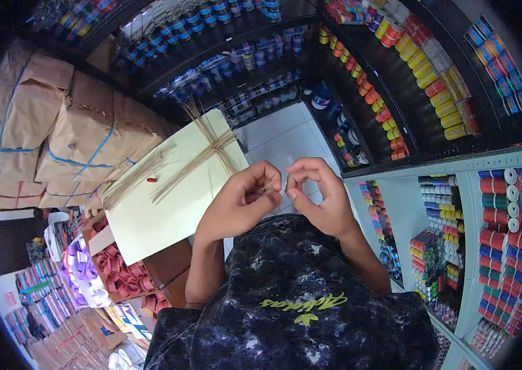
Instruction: Assembling the structural frame of a kite using bamboo sticks and thin string.
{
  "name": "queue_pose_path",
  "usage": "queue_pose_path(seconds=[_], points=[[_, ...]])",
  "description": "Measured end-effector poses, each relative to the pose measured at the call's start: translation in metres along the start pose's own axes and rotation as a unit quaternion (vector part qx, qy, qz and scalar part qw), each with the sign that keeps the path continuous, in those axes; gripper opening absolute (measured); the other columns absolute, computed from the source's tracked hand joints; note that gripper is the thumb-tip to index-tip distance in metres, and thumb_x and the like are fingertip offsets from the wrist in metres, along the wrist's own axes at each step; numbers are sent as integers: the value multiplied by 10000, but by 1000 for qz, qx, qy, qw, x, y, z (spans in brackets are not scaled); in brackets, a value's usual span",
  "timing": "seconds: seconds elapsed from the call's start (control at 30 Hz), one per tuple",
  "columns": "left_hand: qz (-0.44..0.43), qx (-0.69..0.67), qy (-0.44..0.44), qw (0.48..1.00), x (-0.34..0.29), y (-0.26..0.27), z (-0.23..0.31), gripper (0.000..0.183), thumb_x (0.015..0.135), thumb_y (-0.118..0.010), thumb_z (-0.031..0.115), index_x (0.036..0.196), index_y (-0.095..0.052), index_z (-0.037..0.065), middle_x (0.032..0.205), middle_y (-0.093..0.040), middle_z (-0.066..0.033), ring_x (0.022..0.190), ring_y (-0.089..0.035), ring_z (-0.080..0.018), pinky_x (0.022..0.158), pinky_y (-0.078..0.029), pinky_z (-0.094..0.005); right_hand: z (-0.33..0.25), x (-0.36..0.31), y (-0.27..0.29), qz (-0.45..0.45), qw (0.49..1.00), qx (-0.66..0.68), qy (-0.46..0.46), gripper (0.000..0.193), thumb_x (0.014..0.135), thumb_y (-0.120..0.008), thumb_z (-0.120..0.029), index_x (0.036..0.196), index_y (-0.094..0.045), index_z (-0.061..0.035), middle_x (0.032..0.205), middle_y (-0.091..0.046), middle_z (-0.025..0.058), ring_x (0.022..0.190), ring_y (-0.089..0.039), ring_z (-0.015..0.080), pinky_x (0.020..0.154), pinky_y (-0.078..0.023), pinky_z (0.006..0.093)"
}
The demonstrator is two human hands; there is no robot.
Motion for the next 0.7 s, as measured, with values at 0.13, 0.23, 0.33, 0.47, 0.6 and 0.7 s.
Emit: queue_pose_path(seconds=[0.13,0.23,0.33,0.47,0.6,0.7], points=[[27,21,2,999,0,-1,5,155,900,-627,-26,1036,-572,24,787,-489,72,691,-425,5,582,-342,-176,1,-1,1,18,999,33,9,361,877,-691,-1,1189,-510,-15,897,-682,52,815,-619,110,787,-503,282],[24,19,22,999,-2,0,0,126,935,-644,27,1047,-591,6,844,-563,54,724,-478,5,610,-367,-165,0,-1,2,24,999,33,22,350,879,-697,-2,1160,-490,-21,898,-681,56,806,-612,107,778,-501,282],[29,16,12,999,-2,0,-1,98,953,-643,44,1036,-615,1,843,-584,49,713,-482,10,602,-369,-160,1,-2,2,27,999,33,21,342,874,-705,0,1133,-483,-28,896,-679,58,796,-601,104,769,-499,282],[34,55,27,998,-2,3,2,86,959,-641,50,1023,-636,-7,862,-608,40,709,-486,12,597,-376,-161,-2,-2,2,27,999,18,22,331,865,-711,8,1098,-479,-37,891,-672,58,796,-592,105,757,-494,285],[37,82,32,995,-2,4,-2,75,951,-637,50,1000,-639,-7,821,-590,53,673,-458,22,563,-360,-166,0,-1,2,28,999,27,27,319,863,-701,19,1078,-473,-43,886,-660,56,802,-581,107,760,-486,284],[38,93,25,995,-3,2,-1,67,942,-636,52,982,-636,-2,767,-568,67,631,-426,24,530,-337,-179,4,-1,4,35,998,33,27,309,865,-685,29,1067,-463,-47,880,-646,55,805,-560,106,760,-475,281]])
Point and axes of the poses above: each hand's wrist, its own x-axis towards the middle knuckle, its own y-axis out of the back of the hand, z = x × y, the point moved 9 cm from there along x, towards the middle knuckle
